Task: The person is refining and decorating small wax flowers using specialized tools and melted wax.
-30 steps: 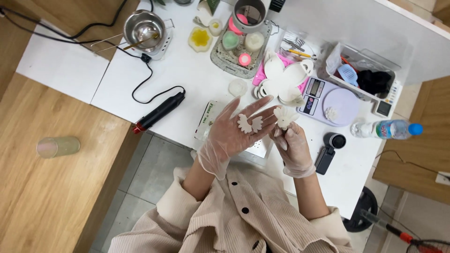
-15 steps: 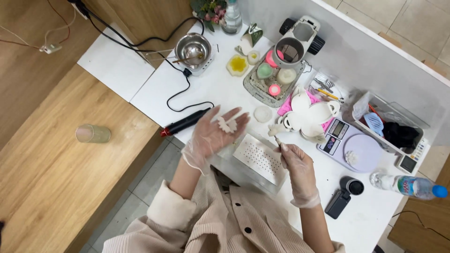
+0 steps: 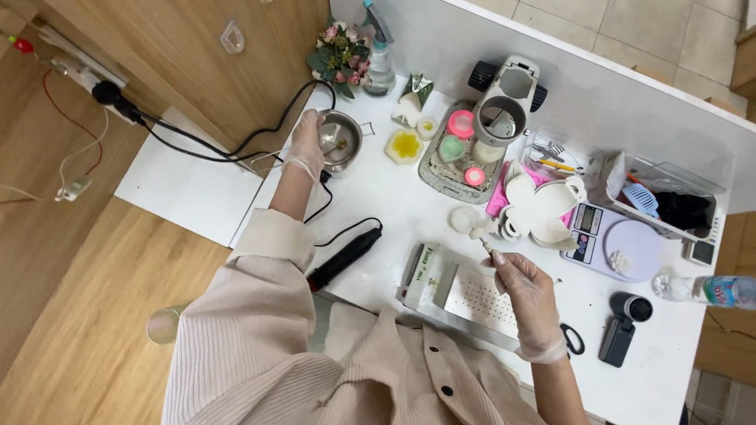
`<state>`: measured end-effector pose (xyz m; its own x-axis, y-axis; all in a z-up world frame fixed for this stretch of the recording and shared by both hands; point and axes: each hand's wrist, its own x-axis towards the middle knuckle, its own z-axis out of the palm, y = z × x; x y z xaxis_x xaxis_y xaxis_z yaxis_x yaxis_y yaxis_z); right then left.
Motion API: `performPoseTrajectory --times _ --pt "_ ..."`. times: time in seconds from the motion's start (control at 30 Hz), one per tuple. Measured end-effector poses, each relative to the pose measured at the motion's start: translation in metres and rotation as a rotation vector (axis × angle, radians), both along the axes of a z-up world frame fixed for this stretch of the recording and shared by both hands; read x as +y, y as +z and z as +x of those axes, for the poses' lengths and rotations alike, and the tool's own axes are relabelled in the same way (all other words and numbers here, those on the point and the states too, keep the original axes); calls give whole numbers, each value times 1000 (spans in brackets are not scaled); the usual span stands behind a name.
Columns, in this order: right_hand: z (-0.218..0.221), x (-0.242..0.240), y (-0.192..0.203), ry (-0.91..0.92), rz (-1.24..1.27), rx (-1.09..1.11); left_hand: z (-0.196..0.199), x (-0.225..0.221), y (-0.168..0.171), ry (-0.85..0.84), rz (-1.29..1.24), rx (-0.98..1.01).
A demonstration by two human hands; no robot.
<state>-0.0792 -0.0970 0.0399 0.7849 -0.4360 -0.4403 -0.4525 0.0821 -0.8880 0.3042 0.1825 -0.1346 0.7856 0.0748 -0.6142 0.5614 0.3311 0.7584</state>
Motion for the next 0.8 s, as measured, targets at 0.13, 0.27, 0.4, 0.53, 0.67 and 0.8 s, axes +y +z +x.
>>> performPoseTrajectory --times 0.13,0.27,0.4,0.53,0.67,0.8 --pt "21 31 15 -26 -71 51 21 10 -44 -150 2 -20" --pt "37 56 20 -48 -97 55 -5 29 19 -524 371 -237" --pt "49 74 21 -50 -108 67 -41 68 108 -1060 1054 -493" --pt "60 82 17 -35 -124 71 -51 102 83 -1251 1341 -530" --pt "79 94 25 -20 -149 107 -60 121 33 -1231 1401 -439" --pt "96 100 25 -19 -153 101 -64 121 6 -1195 1488 -446"
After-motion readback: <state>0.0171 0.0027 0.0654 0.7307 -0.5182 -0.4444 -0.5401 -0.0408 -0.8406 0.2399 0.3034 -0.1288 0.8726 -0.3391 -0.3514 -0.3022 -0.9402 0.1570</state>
